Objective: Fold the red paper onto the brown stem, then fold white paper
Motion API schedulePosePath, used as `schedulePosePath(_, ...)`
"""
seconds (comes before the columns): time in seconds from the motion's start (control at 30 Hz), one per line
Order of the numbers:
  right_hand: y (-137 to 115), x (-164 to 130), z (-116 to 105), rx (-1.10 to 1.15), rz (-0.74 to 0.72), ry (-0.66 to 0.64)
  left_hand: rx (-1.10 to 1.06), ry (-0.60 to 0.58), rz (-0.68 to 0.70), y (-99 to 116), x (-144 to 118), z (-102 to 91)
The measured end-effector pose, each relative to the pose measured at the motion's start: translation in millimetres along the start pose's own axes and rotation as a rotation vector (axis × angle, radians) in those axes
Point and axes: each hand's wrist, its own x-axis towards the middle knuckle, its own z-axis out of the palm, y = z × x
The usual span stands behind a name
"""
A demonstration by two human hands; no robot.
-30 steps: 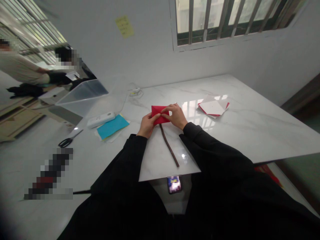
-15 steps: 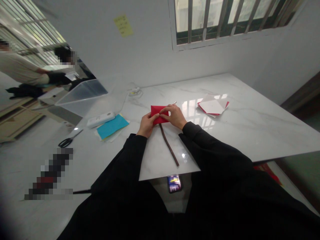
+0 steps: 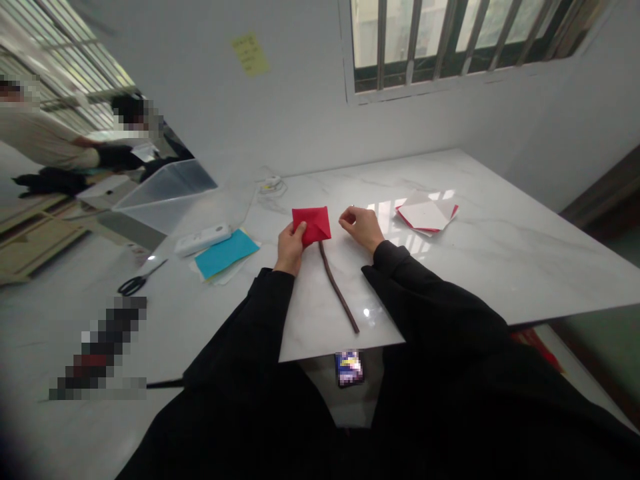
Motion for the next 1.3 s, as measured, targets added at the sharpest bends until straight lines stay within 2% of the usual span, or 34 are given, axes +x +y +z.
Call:
schedulePosePath(0.17, 20, 8, -7, -0.375, -0.022, -0.083, 0.03, -0.004, -0.042, 6, -3, 0.4)
schedulePosePath(0.3, 33, 15, -6, -0.493, -0.052, -0.1, -0.017, -0.053, -0.049, 7, -7, 1.4)
schedulePosePath(0.4, 43, 17, -3, -0.437, -0.075, -0.062, -0.032, -0.072, -0.047, 7, -8, 0.7)
schedulePosePath(0.5, 36, 14, -1, -0.301, -0.115, 0.028, -0.026, -0.065, -0.025, 5, -7, -0.5)
schedulePosePath(0.6, 5, 3, 4, -0.136, -0.13, 0.137, -0.004, -0.02, -0.016, 2, -4, -0.7)
schedulePosePath(0.7, -33, -12, 13, -0.063, -0.194, 0.135, 0.017, -0.027, -0.016, 0, -2, 0.4)
schedulePosePath(0.8, -52, -18, 23, -0.097, -0.21, 0.12, 0.007, -0.073, -0.018, 0, -1, 1.9)
schedulePosePath(0.9, -46, -15, 25, -0.089, -0.15, 0.127, -0.019, -0.065, -0.049, 1, -1, 2.6)
schedulePosePath(1.07, -24, -5, 12, -0.034, -0.115, 0.156, -0.114, -0.001, -0.13, 6, 0, 1.4)
schedulePosePath(1.2, -16, -2, 5, -0.018, -0.147, 0.024, -0.135, -0.035, -0.145, 11, -2, 0.2)
schedulePosePath(1.3, -13, -1, 6, -0.017, -0.16, -0.025, -0.143, -0.085, -0.137, 13, -4, -0.8)
